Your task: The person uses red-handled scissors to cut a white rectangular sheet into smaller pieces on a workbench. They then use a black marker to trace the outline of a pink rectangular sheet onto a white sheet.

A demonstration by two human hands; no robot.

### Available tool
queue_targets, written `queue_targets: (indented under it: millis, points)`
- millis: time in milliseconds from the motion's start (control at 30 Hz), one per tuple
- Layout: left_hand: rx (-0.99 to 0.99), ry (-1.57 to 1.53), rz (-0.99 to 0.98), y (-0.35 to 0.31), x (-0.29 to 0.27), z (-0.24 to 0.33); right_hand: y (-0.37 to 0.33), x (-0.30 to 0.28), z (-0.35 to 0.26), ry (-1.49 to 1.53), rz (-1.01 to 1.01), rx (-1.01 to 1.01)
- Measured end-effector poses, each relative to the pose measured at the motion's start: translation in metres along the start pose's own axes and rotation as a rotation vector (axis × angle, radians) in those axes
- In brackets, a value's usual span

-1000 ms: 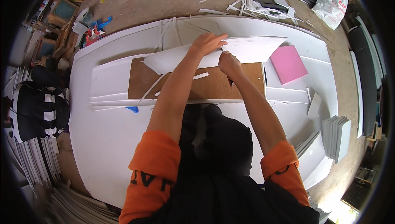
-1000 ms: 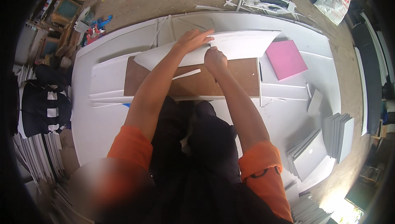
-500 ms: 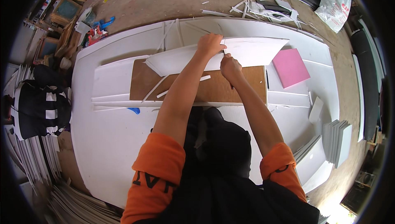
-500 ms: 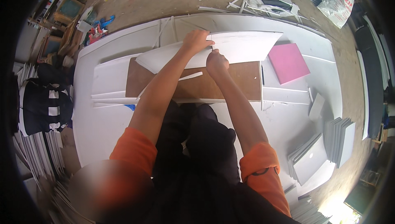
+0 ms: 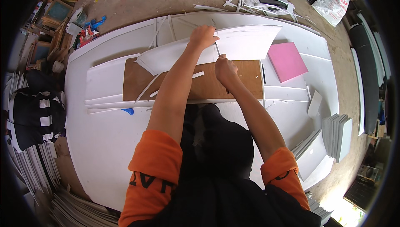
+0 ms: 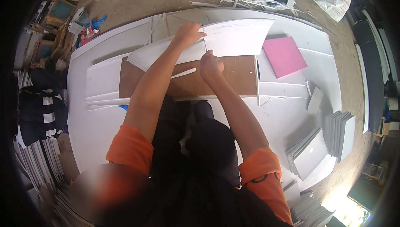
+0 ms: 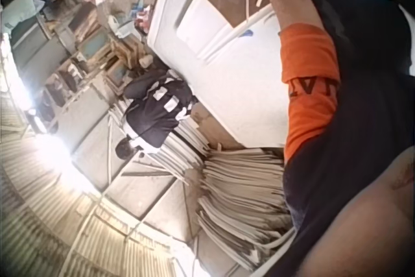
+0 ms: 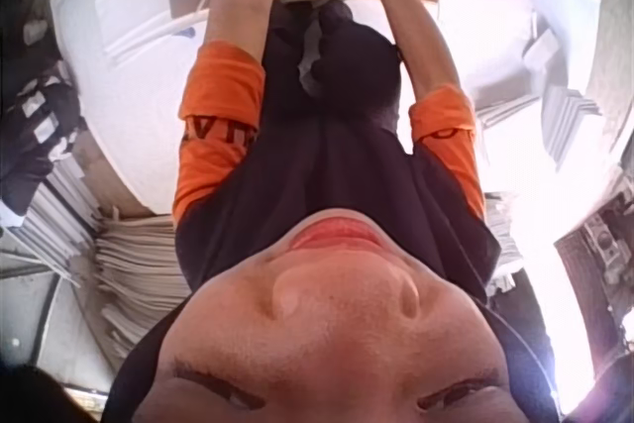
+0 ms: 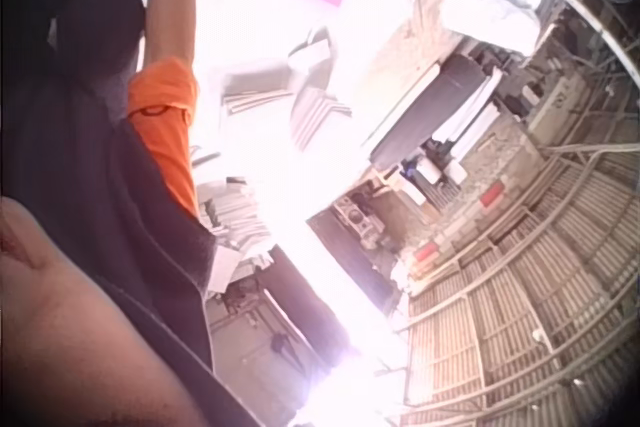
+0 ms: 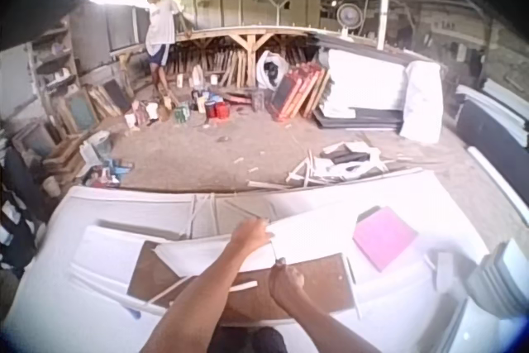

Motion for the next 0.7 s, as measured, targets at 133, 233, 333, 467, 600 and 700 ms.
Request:
queue_targets:
  millis: [133, 233, 333, 467, 600, 700]
  points:
    - [0.031, 0.002, -0.004, 0.001, 0.002, -0.004, 0.012, 0.001, -0.003, -0.029, -0.007, -0.044]
    - [0.056, -0.008, -0.045, 0.003, 0.001, -0.003, 0.025, 0.002, -0.006, -0.005, -0.032, -0.032]
    - [0.112, -0.006, -0.062, 0.004, 0.004, -0.006, 0.034, 0.006, -0.008, 0.048, -0.042, -0.051]
    - [0.138, -0.033, -0.074, 0.005, 0.006, -0.006, 0.048, 0.014, -0.008, 0.0, -0.056, -0.046]
    - [0.069, 0.003, -0.034, -0.001, 0.005, 0.001, 0.049, 0.017, -0.006, -0.03, -0.04, -0.049]
    - [0.021, 0.017, 0.013, -0.005, 0.003, 0.003, 0.047, 0.017, -0.008, -0.024, -0.054, -0.029]
Point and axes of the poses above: each hand's wrist, its own y-axis towards the middle knuckle, its own x-axis out of the palm, z = x × y, the point moved 3 cm from there along y, towards the middle knuckle, and after that the axes turned 2 degrees about x, right-handed, at the moved point
